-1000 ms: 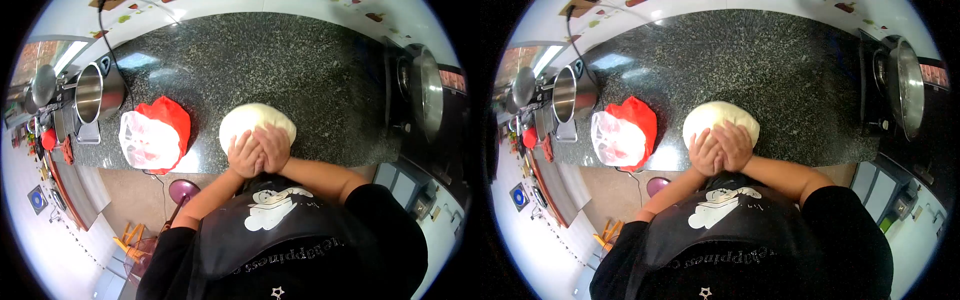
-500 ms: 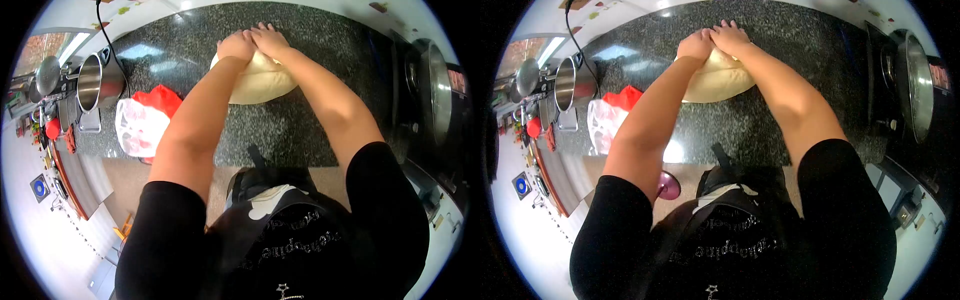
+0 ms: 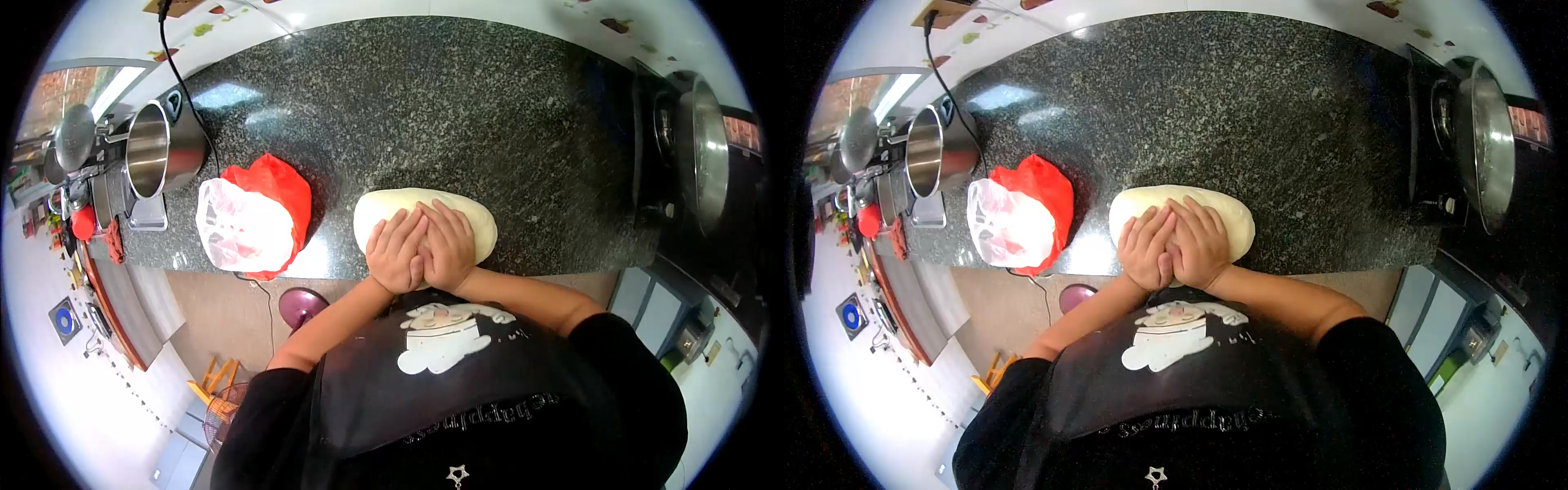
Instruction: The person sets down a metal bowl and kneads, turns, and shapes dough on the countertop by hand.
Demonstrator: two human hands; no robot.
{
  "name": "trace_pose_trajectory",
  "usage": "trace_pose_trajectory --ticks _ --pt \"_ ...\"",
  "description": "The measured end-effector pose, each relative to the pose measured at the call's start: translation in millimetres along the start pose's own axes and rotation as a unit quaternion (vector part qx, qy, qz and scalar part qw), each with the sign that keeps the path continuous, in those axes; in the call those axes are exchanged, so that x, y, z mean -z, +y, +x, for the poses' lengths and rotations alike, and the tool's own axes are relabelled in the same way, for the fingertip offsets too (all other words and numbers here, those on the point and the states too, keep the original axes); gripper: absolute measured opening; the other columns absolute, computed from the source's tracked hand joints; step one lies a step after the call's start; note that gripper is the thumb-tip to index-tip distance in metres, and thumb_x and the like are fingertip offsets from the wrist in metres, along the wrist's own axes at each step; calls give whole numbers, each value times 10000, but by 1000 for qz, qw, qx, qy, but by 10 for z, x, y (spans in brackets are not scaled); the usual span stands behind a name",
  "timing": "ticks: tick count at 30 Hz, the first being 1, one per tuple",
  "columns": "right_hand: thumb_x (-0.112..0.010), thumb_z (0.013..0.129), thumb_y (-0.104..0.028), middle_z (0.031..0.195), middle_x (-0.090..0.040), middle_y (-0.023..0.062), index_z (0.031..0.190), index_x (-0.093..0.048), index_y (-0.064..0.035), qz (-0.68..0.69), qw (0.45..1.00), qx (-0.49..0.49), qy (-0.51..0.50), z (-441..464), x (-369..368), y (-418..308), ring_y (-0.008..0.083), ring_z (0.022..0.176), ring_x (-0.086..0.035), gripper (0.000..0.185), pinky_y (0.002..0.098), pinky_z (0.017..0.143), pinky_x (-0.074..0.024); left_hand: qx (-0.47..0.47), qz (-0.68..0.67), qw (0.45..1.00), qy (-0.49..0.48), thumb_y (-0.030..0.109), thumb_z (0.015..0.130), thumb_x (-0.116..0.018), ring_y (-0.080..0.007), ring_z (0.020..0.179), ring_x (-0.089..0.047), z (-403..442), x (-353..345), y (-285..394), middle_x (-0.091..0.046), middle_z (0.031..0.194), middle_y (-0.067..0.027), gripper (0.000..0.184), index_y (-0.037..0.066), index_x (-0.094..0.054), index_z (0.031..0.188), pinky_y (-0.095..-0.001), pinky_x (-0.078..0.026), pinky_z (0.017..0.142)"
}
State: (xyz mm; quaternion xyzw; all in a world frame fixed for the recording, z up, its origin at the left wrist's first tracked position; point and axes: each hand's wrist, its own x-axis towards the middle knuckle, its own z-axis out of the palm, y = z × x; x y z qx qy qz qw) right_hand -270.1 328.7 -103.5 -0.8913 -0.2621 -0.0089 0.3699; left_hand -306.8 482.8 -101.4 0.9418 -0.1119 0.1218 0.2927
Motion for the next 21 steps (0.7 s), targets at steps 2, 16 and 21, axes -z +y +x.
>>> trace_pose_trajectory --ticks 2,16,21 --pt "-512 935 -331 1299 -631 166 1272 -612 21 -44 999 -3 20 188 -187 186 376 1286 -536 497 530 1083 -360 -22 -3 999 24 238 975 -435 -347 1206 -616 157 -127 -261 -660 1315 -136 438 43 -637 1312 -495 -413 1051" --pt "-393 1021 -439 1693 -157 98 1546 -412 -293 -183 967 -158 -84 2463 -776 1516 422 1536 -137 545 545 1238 -123 294 174 937 -78 595 976 -308 -441 1526 -181 2240 -839 -1432 -227 1639 -250 771 101 -339 1567 -658 -119 1189" --pt "-378 1053 -290 1059 -637 111 1178 -549 19 113 905 -267 -311 1798 135 725 239 907 -623 374 472 829 -502 34 138 919 -368 340 1032 -432 -425 1293 -512 1794 -166 -966 -549 1391 -154 441 86 -480 1390 -526 -457 1058"
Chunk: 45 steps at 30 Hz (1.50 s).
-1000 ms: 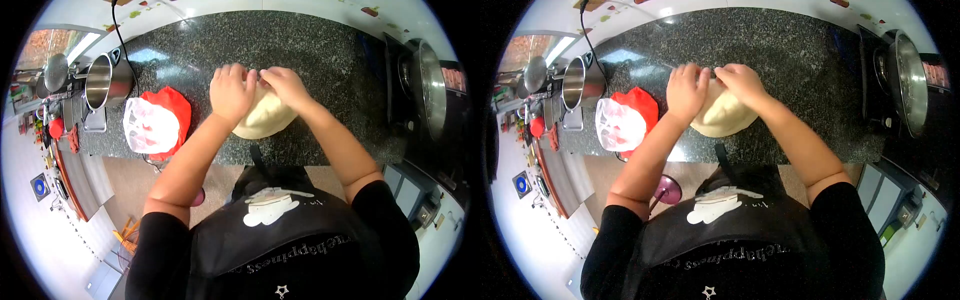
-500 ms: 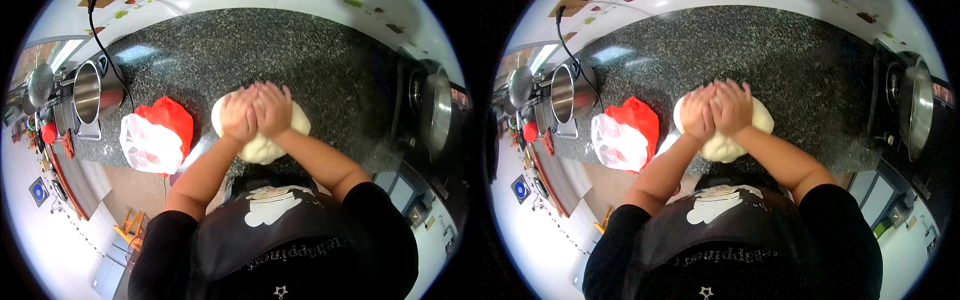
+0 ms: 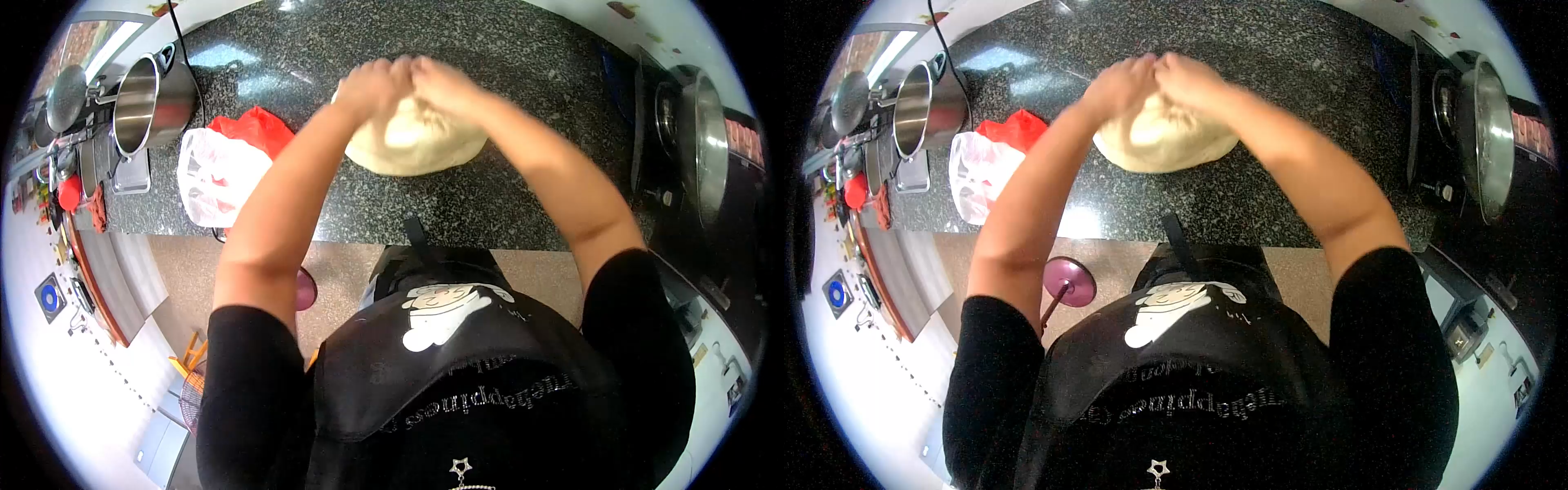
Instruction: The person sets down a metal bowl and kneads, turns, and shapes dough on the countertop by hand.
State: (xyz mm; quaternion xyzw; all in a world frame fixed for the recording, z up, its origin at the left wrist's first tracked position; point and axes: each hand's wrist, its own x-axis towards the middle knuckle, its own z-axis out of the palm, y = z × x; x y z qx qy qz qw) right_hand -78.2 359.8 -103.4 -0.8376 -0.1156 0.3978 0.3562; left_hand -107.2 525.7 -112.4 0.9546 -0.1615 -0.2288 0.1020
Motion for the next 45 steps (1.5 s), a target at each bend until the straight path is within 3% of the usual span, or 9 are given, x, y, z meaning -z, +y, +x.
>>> trace_pose_trajectory --ticks 3,11,21,29,32,33,38,41,45 --pt "-543 972 -264 1321 -556 212 1314 -488 25 -151 887 296 321 -820 -672 437 374 1234 -536 452 504 1071 -401 -7 -26 953 302 380 965 -552 -362 1246 -517 -936 -352 585 -562 1275 -192 525 7 -531 1335 -520 -364 1087" --pt "-384 1024 -405 1434 -514 142 1352 -499 -95 -154 763 421 465 -1181 -1684 1249 362 1376 -445 466 522 1171 -248 -25 -5 831 556 400 1003 -381 -391 1379 -406 -1411 -2014 1193 -519 1428 -182 536 60 -538 1387 -547 -149 1186" --pt "-485 948 -397 1273 -611 165 1243 -611 -40 -172 800 396 416 57 -558 598 337 1149 -594 480 502 954 -447 84 -27 864 496 347 963 -436 -368 1175 -583 -325 -907 435 -640 1242 -156 482 46 -630 1285 -539 -346 1066" --pt "-324 1062 -461 1490 -523 92 1373 -581 -149 -136 943 198 229 615 -49 201 261 1410 -450 510 450 1212 -262 191 -54 918 344 330 1008 -397 -319 1333 -514 208 -327 59 -550 1441 -152 460 114 -570 1376 -528 -259 1192" --pt "-286 1084 -434 1558 -447 96 1469 -493 -156 -15 950 266 162 -204 -302 563 279 1483 -344 518 497 1242 -181 47 -259 924 276 382 1012 -488 -344 1444 -395 -529 -561 272 -430 1548 -190 548 79 -466 1467 -509 -232 1213" --pt "-329 1081 -414 1578 -421 100 1502 -458 -151 -123 920 319 190 -777 -374 668 315 1503 -297 513 574 1228 -158 -103 109 938 313 440 987 -554 -383 1462 -356 -1030 -681 411 -405 1559 -213 649 62 -427 1499 -524 -234 1215" --pt "-623 908 -316 1095 -692 102 981 -766 -116 -87 904 382 172 -1897 -344 977 298 1223 -560 256 507 1110 -375 -69 -215 962 156 439 960 -590 -357 1429 -417 -2275 -373 1045 -500 1478 -222 604 15 -565 1390 -498 -305 1187" --pt "-504 1013 -302 1221 -679 143 1158 -709 -102 -5 894 248 373 -1383 -194 1202 300 1269 -545 320 486 1133 -365 17 -483 838 254 467 1016 -440 -328 1458 -370 -2075 -858 797 -426 1537 -192 636 25 -435 1473 -465 -241 1217" --pt "-334 1064 -321 1462 -514 208 1412 -565 -76 111 963 155 193 -1107 -586 1804 312 1552 -139 484 464 1235 -182 82 -790 524 307 540 1069 -263 -316 1492 -301 -1590 -1679 869 -260 1649 -153 729 40 -218 1598 -432 -201 1244"
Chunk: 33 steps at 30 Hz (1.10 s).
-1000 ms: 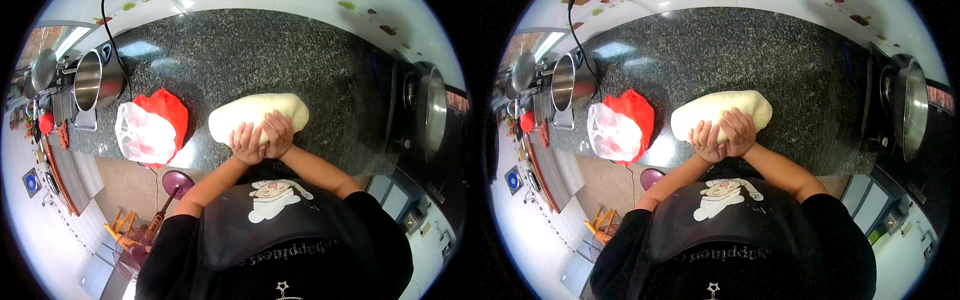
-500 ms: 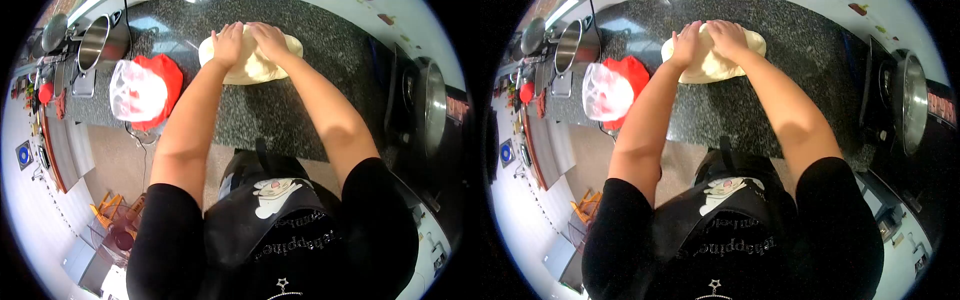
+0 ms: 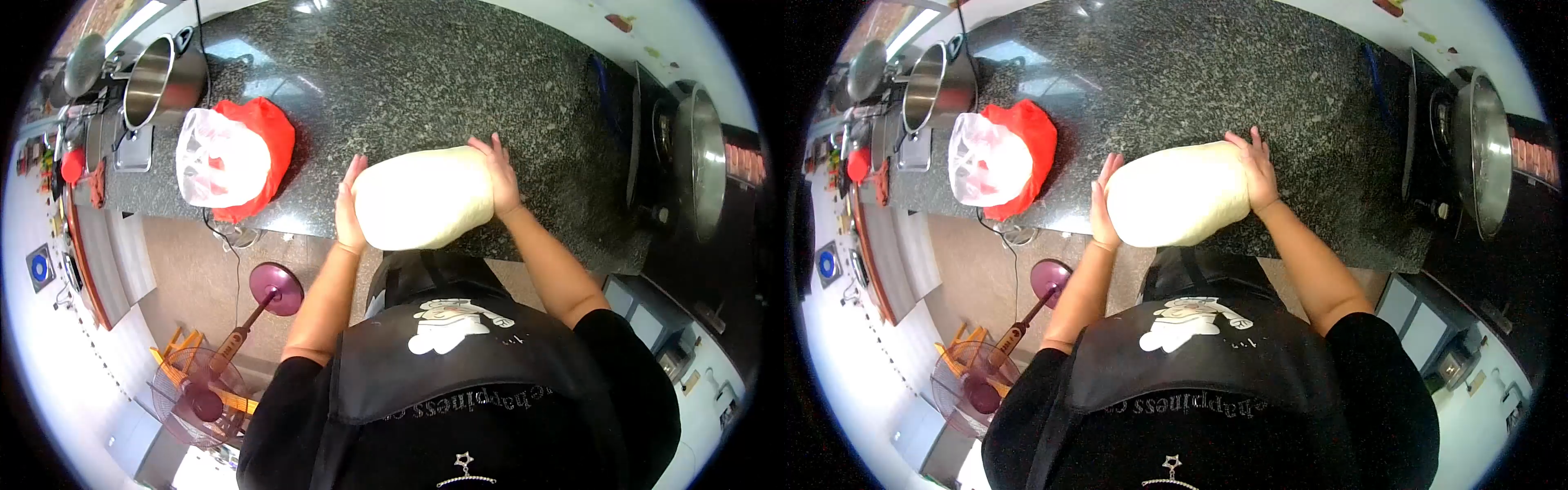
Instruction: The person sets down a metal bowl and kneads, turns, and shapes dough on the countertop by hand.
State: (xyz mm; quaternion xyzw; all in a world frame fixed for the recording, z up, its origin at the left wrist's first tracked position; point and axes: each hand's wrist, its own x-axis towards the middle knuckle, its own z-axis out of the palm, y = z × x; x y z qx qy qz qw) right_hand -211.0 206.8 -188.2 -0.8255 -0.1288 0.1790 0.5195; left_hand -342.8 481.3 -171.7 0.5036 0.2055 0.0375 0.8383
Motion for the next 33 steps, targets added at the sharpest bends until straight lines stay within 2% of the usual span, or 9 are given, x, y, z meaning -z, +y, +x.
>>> trace_pose_trajectory --ticks 2,7,12,14,18,22,28,32,33 --pt "-374 1027 -249 1399 -563 225 1403 -560 -28 327 941 -77 35 -88 -197 81 312 1489 -313 474 455 1209 -269 4 -54 998 7 550 1065 -273 -319 1496 -291 -119 -180 -116 -261 1647 -149 738 49 -201 1603 -451 -236 1234" --pt "-424 980 -204 1368 -592 200 1378 -554 51 490 860 -131 -62 -14 34 -1131 264 1273 -558 490 378 1112 -417 13 -179 984 1 554 1058 -289 -331 1508 -262 -236 -788 451 -213 1662 -146 752 73 -142 1617 -486 -235 1232" --pt "-449 985 -239 1390 -581 216 1362 -552 89 364 902 226 -55 -264 480 -2341 272 1288 -554 510 394 1115 -415 -152 -62 984 -73 560 1019 -417 -372 1528 -188 -631 -1472 1660 -37 1689 -178 877 140 56 1627 -514 -229 1227" --pt "-425 1005 -250 1407 -569 215 1381 -545 74 197 908 369 11 -285 641 -2432 312 1325 -525 511 424 1136 -389 -380 -62 897 -217 490 986 -495 -401 1536 -142 -492 -1405 1669 11 1693 -184 926 167 92 1626 -543 -196 1224" --pt "-428 1027 -240 1444 -548 197 1413 -552 13 5 856 499 134 -57 609 -1648 363 1384 -470 478 466 1166 -347 -415 302 851 -110 356 866 -581 -408 1547 114 -155 -910 1350 121 1671 -251 1038 80 78 1620 -544 50 1220" --pt "-492 998 -140 1460 -545 171 1339 -634 -33 -154 942 271 128 -205 550 -675 371 1406 -442 385 495 1176 -328 -40 590 800 103 489 971 -585 -488 1525 114 166 33 626 55 1669 -271 885 105 -127 1624 -647 41 1177" --pt "-376 1060 -378 1476 -528 176 1361 -626 -99 -95 987 97 82 966 539 -1032 383 1407 -433 481 518 1173 -317 -113 509 847 102 461 1032 -467 -464 1529 -125 861 -465 752 -282 1621 -247 675 29 -368 1541 -509 -123 1232" --pt "-259 1073 -433 1451 -543 188 1454 -516 -142 -125 976 -131 -124 1489 121 -1228 335 1341 -514 544 460 1141 -369 179 457 870 -41 544 1015 -391 -444 1404 -420 1647 -1119 939 -440 1516 -269 714 4 -461 1477 -456 -312 1173" --pt "-242 1080 -415 1449 -543 187 1498 -468 -162 -146 957 -178 -177 1477 31 -1290 320 1333 -526 538 437 1135 -381 104 562 820 -19 538 1017 -370 -424 1268 -558 1663 -1149 764 -562 1392 -273 692 -8 -522 1413 -452 -395 1104"
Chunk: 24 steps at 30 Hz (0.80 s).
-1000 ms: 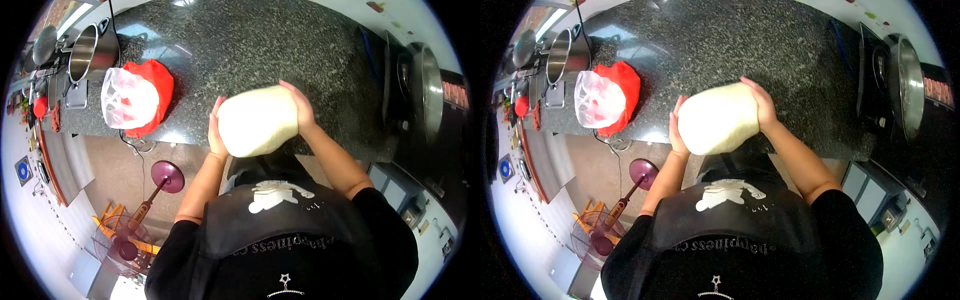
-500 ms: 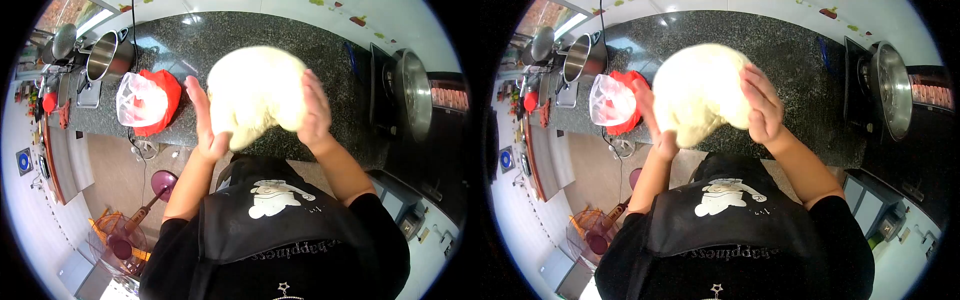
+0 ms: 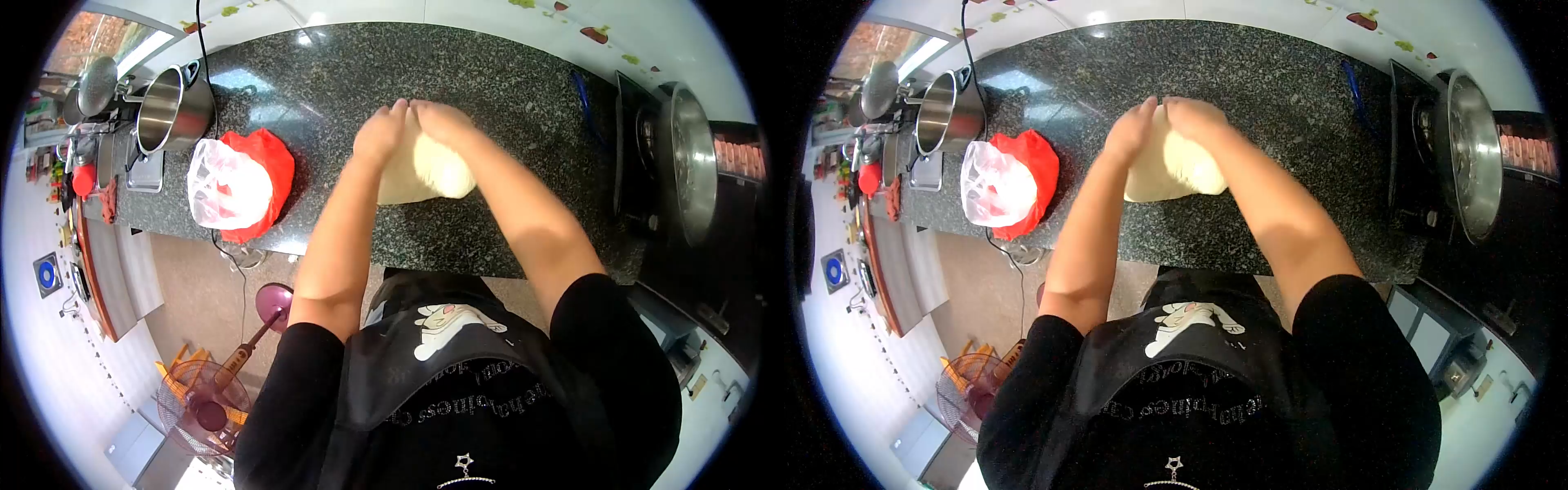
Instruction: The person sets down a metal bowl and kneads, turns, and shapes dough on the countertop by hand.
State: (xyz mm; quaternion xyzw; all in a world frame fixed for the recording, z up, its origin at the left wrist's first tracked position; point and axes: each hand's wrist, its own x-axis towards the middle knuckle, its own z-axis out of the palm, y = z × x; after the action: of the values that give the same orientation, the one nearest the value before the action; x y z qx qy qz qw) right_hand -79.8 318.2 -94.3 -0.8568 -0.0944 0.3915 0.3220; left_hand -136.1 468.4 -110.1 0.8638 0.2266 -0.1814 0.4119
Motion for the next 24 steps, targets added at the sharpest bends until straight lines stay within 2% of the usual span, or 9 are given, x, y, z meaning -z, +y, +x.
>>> trace_pose_trajectory --ticks 1,5,9,13,16,17,19,21,24 --pt "-253 1084 -414 1348 -604 193 1530 -402 -121 -103 992 -51 -53 -172 -2 -188 281 1223 -598 555 410 1090 -433 -68 53 994 63 510 1014 -377 -422 1186 -601 -437 25 201 -646 1250 -266 649 -12 -572 1347 -481 -442 1039" --pt "-486 976 -324 1407 -511 239 1468 -451 -43 -205 885 257 329 -1004 -974 562 410 1354 -463 567 565 1142 -332 -261 33 924 279 303 895 -621 -412 1091 -619 -1251 -497 -463 -659 1170 -196 419 29 -644 1210 -529 -451 993" --pt "-498 930 -417 1256 -544 218 1391 -531 -61 -202 835 377 346 -871 -1075 714 425 1178 -526 583 576 1033 -393 -358 95 872 319 235 874 -611 -387 1127 -610 -1022 -637 -909 -660 1153 -176 316 34 -659 1113 -588 -420 1006" --pt "-523 912 -443 1121 -560 184 1370 -549 -105 -183 866 317 340 87 -676 426 360 979 -525 569 534 924 -425 -308 108 896 301 220 893 -590 -390 1040 -617 -231 -237 -590 -666 1079 -182 243 55 -659 1057 -519 -454 956" --pt "-518 941 -471 1222 -559 171 1345 -550 -128 -187 942 165 225 623 -258 24 367 1153 -522 531 556 1053 -366 -202 105 938 260 297 967 -528 -407 1090 -589 430 -41 -444 -656 1129 -177 282 99 -655 1122 -518 -413 1000" --pt "-509 956 -472 1334 -526 179 1397 -518 -143 -241 921 172 253 816 -209 -17 365 1308 -443 550 559 1156 -275 -173 124 946 246 323 988 -504 -407 1184 -566 632 31 -392 -643 1217 -177 322 124 -649 1196 -546 -381 1055" --pt "-509 979 -451 1490 -457 192 1474 -493 -190 -232 860 217 398 1050 -227 -59 375 1393 -393 560 528 1166 -289 -155 204 880 400 402 1015 -433 -381 1387 -429 826 -11 -293 -528 1447 -146 436 199 -575 1373 -630 -262 1143" --pt "-484 1007 -459 1489 -480 191 1451 -524 -134 -223 901 202 313 1188 -184 -8 344 1350 -463 551 470 1133 -356 -76 215 956 183 479 1036 -352 -349 1499 -271 925 115 -300 -382 1581 -139 508 261 -488 1475 -701 -151 1161" --pt "-465 1027 -475 1354 -607 172 1368 -595 -63 164 977 136 -4 1076 -42 183 281 1214 -586 550 396 1031 -453 -46 -35 996 -70 521 1052 -291 -384 1309 -510 726 526 -305 -465 1515 -188 581 169 -490 1469 -515 -343 1128"
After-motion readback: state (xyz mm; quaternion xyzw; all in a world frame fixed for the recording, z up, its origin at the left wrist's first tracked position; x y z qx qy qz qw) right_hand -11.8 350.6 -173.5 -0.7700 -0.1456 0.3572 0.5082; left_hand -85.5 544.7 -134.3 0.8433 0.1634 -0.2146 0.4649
